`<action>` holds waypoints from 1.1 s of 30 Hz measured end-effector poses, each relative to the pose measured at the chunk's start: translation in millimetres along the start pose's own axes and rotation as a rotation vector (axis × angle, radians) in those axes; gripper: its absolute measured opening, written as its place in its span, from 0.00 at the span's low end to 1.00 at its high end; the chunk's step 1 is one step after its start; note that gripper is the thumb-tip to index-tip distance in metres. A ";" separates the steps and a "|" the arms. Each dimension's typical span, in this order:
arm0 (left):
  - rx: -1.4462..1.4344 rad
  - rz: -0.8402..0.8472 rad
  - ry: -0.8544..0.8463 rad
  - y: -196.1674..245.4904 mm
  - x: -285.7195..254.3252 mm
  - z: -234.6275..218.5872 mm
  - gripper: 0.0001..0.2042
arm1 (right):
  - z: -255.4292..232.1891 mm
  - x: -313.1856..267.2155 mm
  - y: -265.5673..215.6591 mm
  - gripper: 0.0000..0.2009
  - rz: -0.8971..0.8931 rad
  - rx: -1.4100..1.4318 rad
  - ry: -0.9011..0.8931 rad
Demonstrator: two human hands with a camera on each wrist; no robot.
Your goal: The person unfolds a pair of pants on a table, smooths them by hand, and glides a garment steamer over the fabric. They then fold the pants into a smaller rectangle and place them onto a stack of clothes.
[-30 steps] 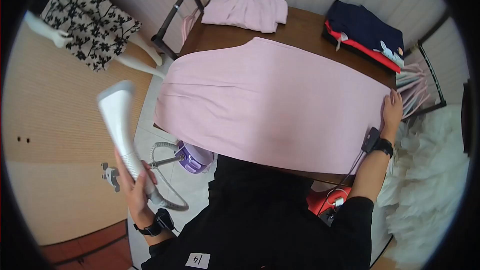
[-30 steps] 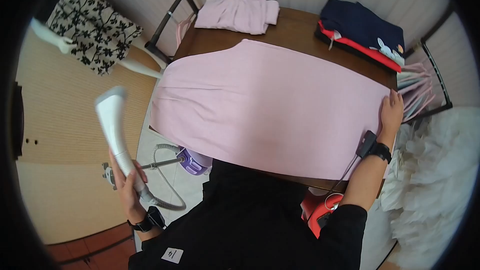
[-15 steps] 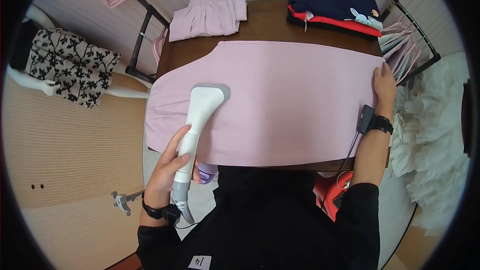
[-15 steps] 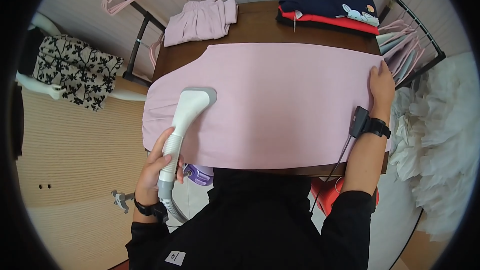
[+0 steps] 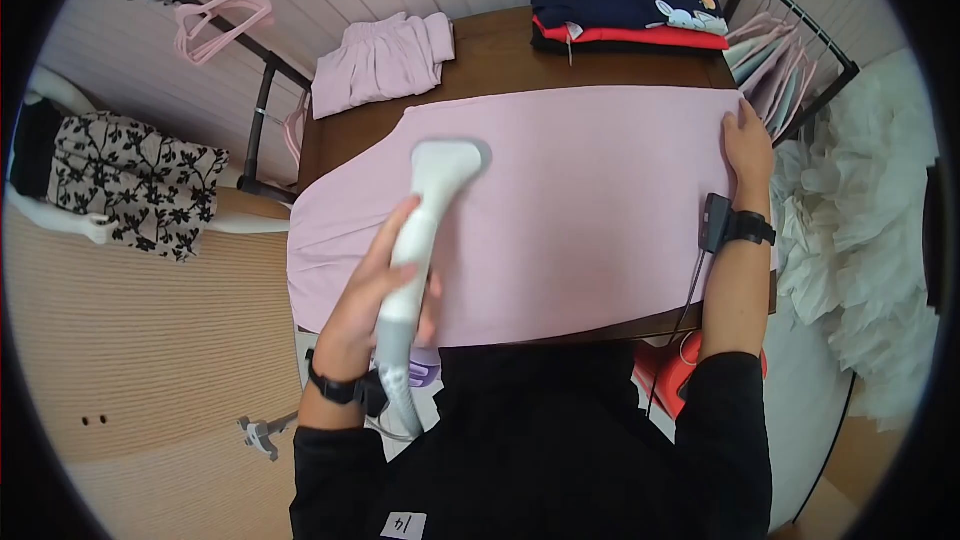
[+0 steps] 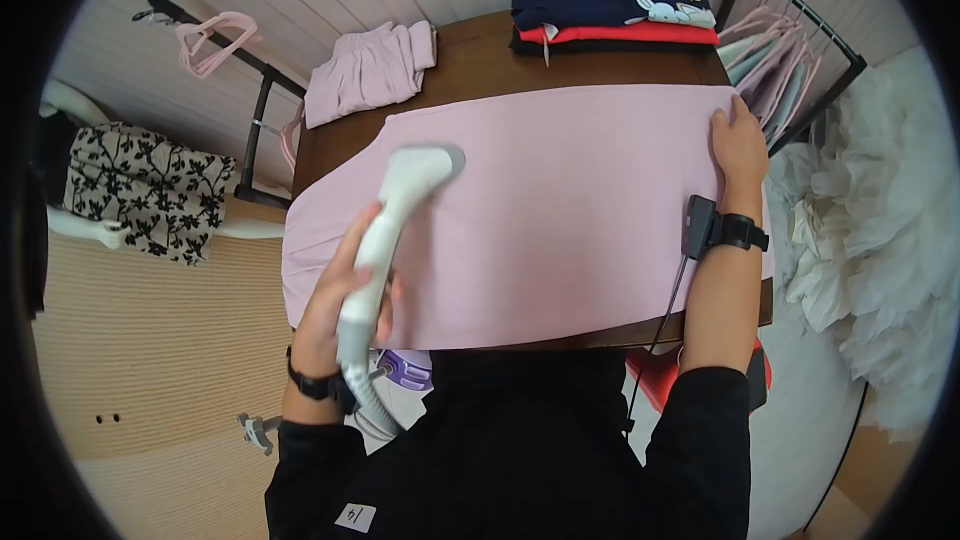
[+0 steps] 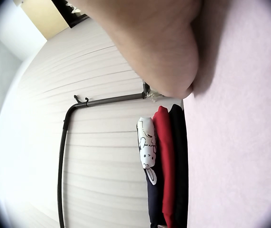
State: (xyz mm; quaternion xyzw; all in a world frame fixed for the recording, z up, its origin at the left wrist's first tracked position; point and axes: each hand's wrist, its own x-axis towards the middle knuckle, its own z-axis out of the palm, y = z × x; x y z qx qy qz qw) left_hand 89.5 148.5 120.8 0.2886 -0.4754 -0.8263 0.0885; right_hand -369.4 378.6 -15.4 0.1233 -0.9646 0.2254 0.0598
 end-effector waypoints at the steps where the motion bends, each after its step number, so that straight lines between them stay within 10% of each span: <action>1: 0.001 -0.077 -0.055 -1.3 -13.8 0.6 0.39 | 0.3 0.0 0.9 0.28 0.014 -0.001 -0.003; 9: 0.034 -0.432 -0.277 -25.9 -82.5 20.3 0.42 | -2.4 -4.4 -5.2 0.29 0.030 0.009 -0.015; 22: -0.016 -0.031 -0.103 -11.5 71.2 63.2 0.39 | -8.0 -6.9 -7.1 0.28 0.011 0.016 -0.005; 33: 0.000 -0.482 -0.307 -24.7 -64.0 39.4 0.43 | 5.2 -2.4 1.7 0.28 -0.021 0.007 0.023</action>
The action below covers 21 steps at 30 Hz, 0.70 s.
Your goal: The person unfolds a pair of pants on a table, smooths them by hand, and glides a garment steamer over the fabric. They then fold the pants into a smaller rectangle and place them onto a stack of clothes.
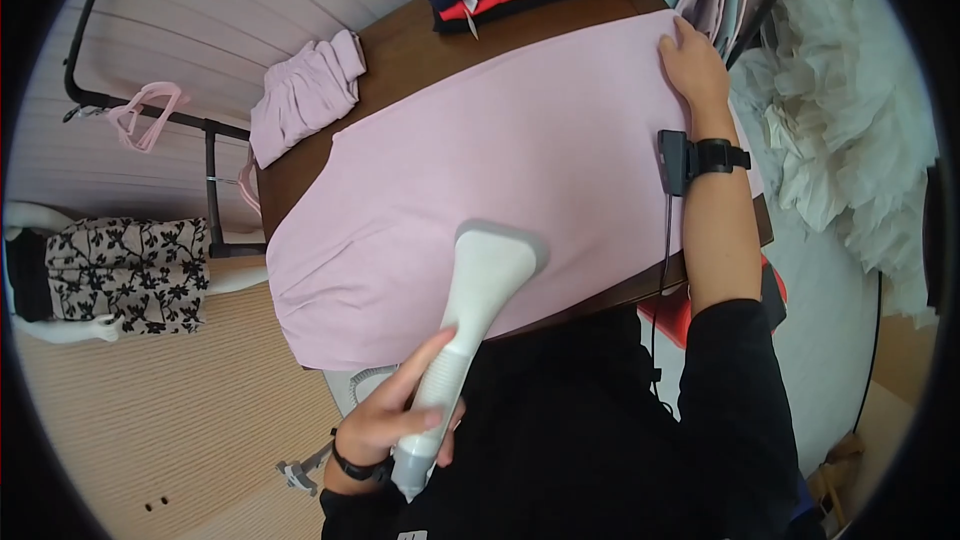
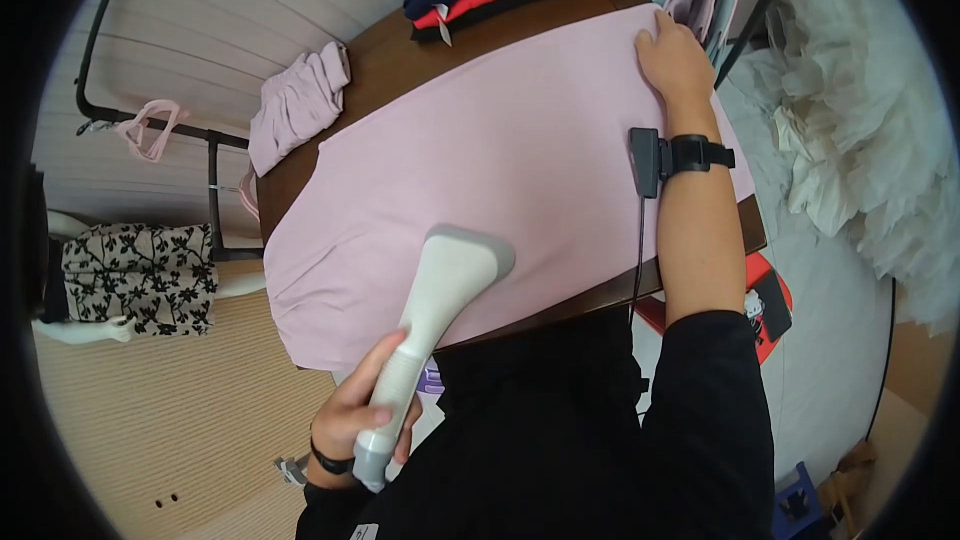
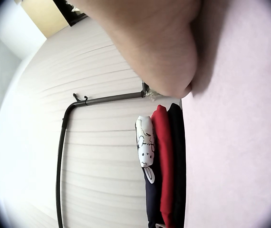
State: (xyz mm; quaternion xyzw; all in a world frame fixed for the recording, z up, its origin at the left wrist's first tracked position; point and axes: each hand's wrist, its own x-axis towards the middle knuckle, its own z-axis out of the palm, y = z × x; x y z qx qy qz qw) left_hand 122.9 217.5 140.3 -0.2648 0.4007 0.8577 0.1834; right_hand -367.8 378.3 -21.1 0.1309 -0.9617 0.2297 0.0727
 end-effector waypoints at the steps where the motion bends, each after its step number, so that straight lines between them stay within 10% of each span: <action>1: -0.003 -0.010 0.001 -3.7 -5.3 -1.1 0.43 | -0.3 -0.8 -0.2 0.28 0.007 -0.003 -0.008; 7: 0.041 0.143 0.007 2.8 22.5 1.3 0.43 | -0.6 2.7 0.5 0.27 -0.020 0.038 0.019; 12: 0.016 0.301 -0.044 38.1 92.2 15.7 0.40 | -15.5 -9.1 -4.4 0.23 -0.436 0.320 0.199; 15: 0.009 0.297 0.070 49.1 111.4 31.2 0.39 | -94.9 -84.9 -63.0 0.29 -0.654 0.562 -0.268; 21: 0.109 0.359 -0.094 26.9 116.1 41.6 0.33 | -106.9 -203.6 -121.7 0.32 -0.974 0.432 -0.376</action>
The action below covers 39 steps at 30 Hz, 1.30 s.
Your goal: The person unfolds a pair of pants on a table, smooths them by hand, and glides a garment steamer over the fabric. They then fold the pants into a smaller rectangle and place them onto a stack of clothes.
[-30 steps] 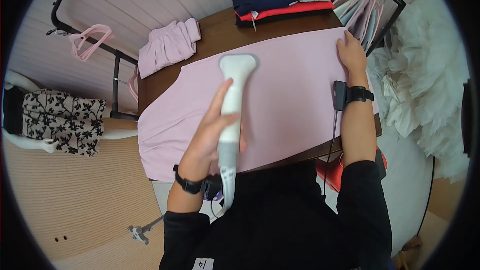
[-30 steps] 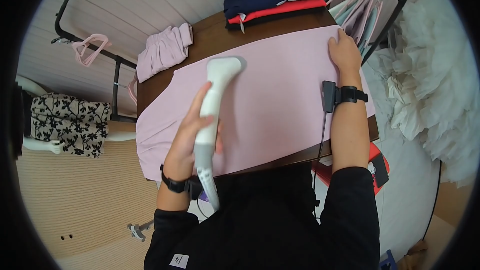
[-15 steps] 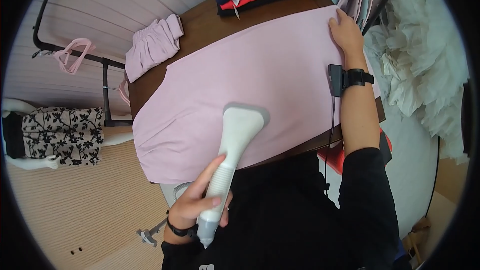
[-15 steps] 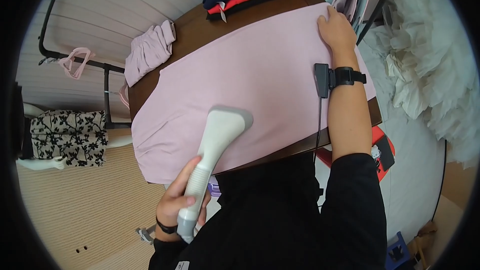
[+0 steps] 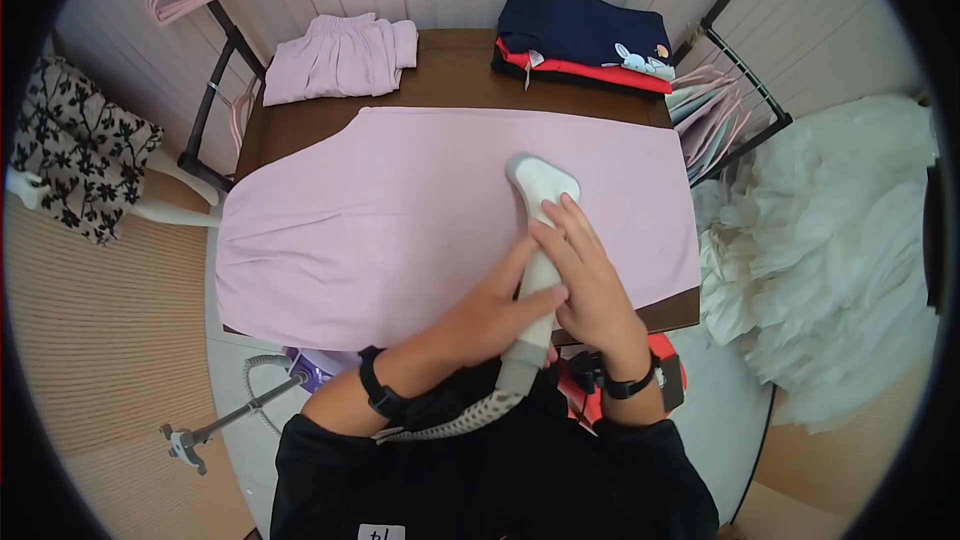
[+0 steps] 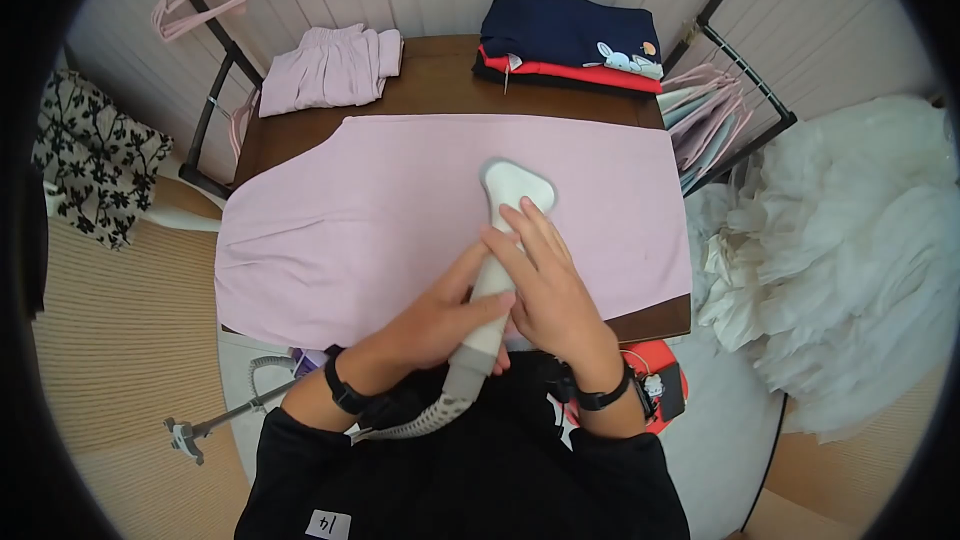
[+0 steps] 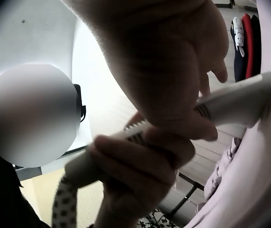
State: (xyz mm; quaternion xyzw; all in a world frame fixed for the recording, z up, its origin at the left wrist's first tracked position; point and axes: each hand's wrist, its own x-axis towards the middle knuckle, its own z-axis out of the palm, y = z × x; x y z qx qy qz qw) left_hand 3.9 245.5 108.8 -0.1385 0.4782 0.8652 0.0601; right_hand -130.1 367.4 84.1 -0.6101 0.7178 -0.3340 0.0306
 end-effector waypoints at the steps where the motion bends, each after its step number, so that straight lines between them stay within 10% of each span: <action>1: 0.036 -0.017 -0.007 -0.6 -7.2 2.1 0.33 | 3.9 2.8 -2.1 0.32 -0.003 -0.008 -0.013; 10: 0.413 0.067 0.083 10.1 -86.9 -59.5 0.26 | 38.6 19.6 -22.6 0.18 -0.100 -0.156 0.113; 12: 1.021 0.428 0.486 2.0 -109.2 -96.9 0.24 | 37.2 23.9 -19.7 0.16 -0.106 -0.180 0.109; 17: 1.511 0.215 1.195 -22.5 -140.5 -176.7 0.29 | 18.1 42.6 16.5 0.17 -0.082 -0.233 0.125; 20: 1.534 -0.011 1.298 -41.2 -148.4 -201.6 0.33 | -4.0 49.9 52.8 0.18 -0.024 -0.265 0.173; 28: 1.652 0.020 1.314 -56.1 -148.4 -209.4 0.32 | -47.7 38.9 101.5 0.21 0.274 -0.282 0.238; 39: 1.718 -0.024 1.294 -60.6 -147.7 -219.0 0.31 | 30.2 -6.7 -63.8 0.14 -0.022 -0.260 0.071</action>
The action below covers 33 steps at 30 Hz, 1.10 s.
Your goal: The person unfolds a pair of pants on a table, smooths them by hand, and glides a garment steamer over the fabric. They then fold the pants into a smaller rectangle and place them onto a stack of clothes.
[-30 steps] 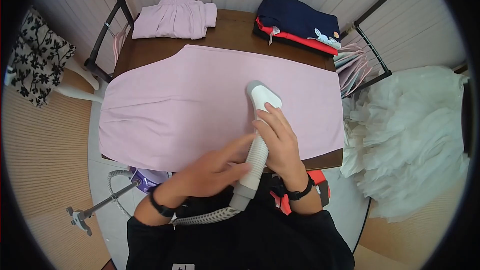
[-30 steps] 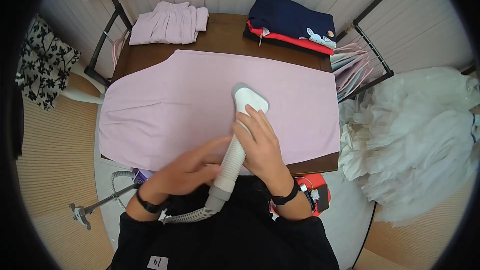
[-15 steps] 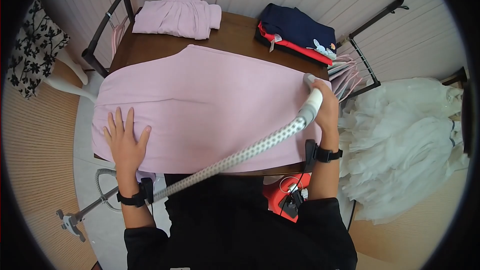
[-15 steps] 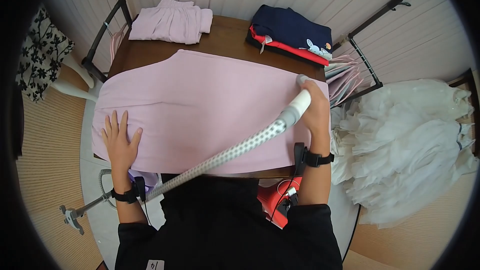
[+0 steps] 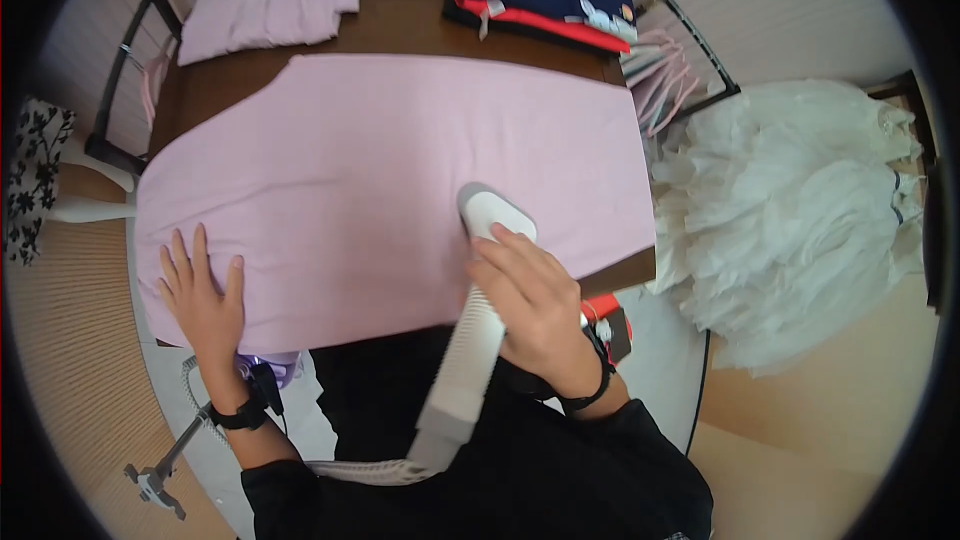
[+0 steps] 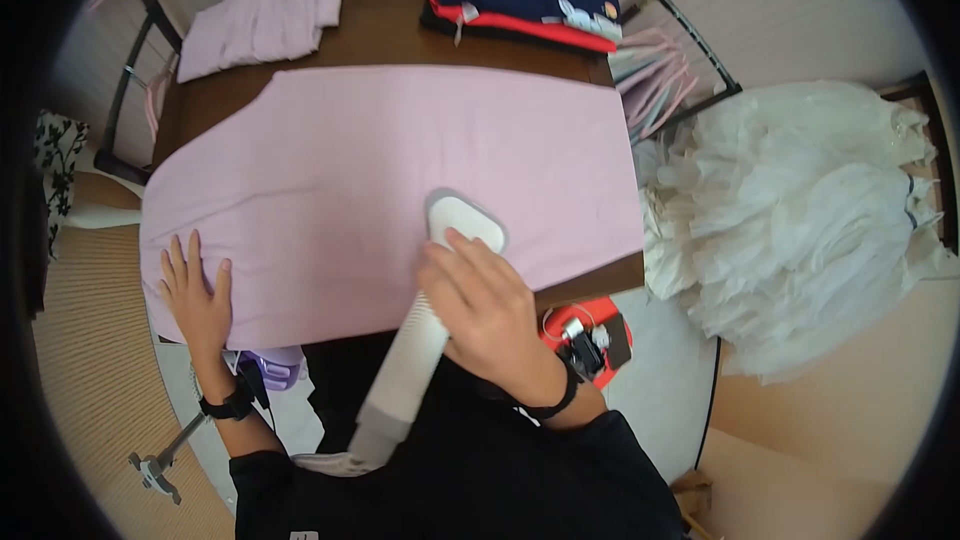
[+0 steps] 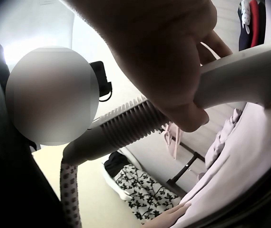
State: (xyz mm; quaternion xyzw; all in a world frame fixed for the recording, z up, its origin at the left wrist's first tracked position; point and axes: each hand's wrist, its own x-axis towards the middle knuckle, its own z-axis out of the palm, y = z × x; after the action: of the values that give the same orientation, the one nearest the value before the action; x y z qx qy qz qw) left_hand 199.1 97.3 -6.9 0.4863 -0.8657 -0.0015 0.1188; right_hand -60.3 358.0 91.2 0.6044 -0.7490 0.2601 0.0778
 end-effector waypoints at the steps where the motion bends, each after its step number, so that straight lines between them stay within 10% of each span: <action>1: 0.001 0.014 -0.030 -0.2 -4.6 0.3 0.31 | -3.2 -8.5 -3.5 0.14 0.028 0.002 -0.018; 17: 0.023 -0.003 0.019 1.2 -0.9 1.3 0.30 | -70.4 -81.7 115.7 0.15 0.573 -0.288 0.199; 26: 0.019 -0.007 0.013 2.2 -0.6 1.1 0.30 | -24.8 -5.5 67.2 0.17 0.195 -0.064 0.021; 33: 0.007 -0.027 0.007 4.0 -0.7 -3.5 0.31 | -18.9 39.3 136.7 0.17 0.123 -0.116 0.032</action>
State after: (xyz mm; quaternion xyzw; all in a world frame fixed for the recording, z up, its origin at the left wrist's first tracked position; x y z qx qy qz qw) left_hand 196.8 100.4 -3.2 0.4986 -0.8585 0.0016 0.1199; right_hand -203.4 351.5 83.9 0.5475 -0.7973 0.2300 0.1085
